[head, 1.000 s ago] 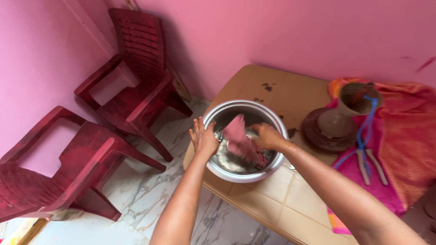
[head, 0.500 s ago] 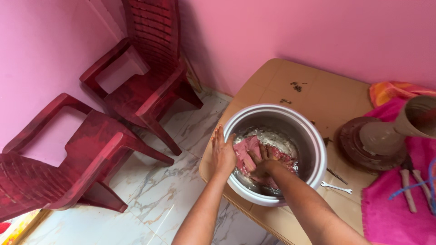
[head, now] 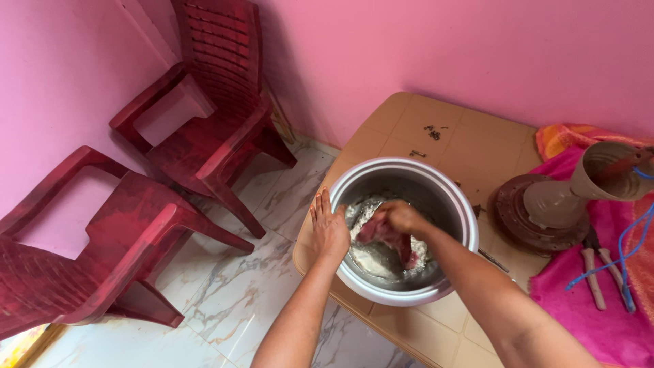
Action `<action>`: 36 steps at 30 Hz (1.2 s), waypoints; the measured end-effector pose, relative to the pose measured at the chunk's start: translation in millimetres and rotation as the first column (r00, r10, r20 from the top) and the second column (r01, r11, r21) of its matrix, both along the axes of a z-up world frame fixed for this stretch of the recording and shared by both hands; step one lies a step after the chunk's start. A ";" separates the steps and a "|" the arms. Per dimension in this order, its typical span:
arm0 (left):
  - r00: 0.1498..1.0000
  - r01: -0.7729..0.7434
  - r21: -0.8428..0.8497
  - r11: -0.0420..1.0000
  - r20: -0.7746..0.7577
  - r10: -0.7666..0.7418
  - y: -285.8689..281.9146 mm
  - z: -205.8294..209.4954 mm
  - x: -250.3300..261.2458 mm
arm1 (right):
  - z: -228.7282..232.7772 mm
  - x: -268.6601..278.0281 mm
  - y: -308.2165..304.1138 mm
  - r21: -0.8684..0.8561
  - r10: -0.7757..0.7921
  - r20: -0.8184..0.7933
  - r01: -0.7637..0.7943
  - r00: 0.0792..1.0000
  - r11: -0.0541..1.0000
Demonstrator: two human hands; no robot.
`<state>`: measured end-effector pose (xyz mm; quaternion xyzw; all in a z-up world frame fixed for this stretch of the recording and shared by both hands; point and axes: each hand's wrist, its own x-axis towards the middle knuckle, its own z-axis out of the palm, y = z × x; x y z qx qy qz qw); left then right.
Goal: The person disassembles a metal object on a table, then retrieves a pot of water from the kitchen. They wash a cloth in the water and use it to wipe the metal parts and the table surface.
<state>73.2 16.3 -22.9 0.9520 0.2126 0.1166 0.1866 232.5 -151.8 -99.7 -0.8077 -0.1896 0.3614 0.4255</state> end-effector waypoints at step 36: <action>0.914 -0.182 -0.766 0.617 0.099 0.393 -83.8 28.3 30.8 | 102.5 -4.2 -25.7 0.510 -0.146 -0.504 0.430 0.851 0.745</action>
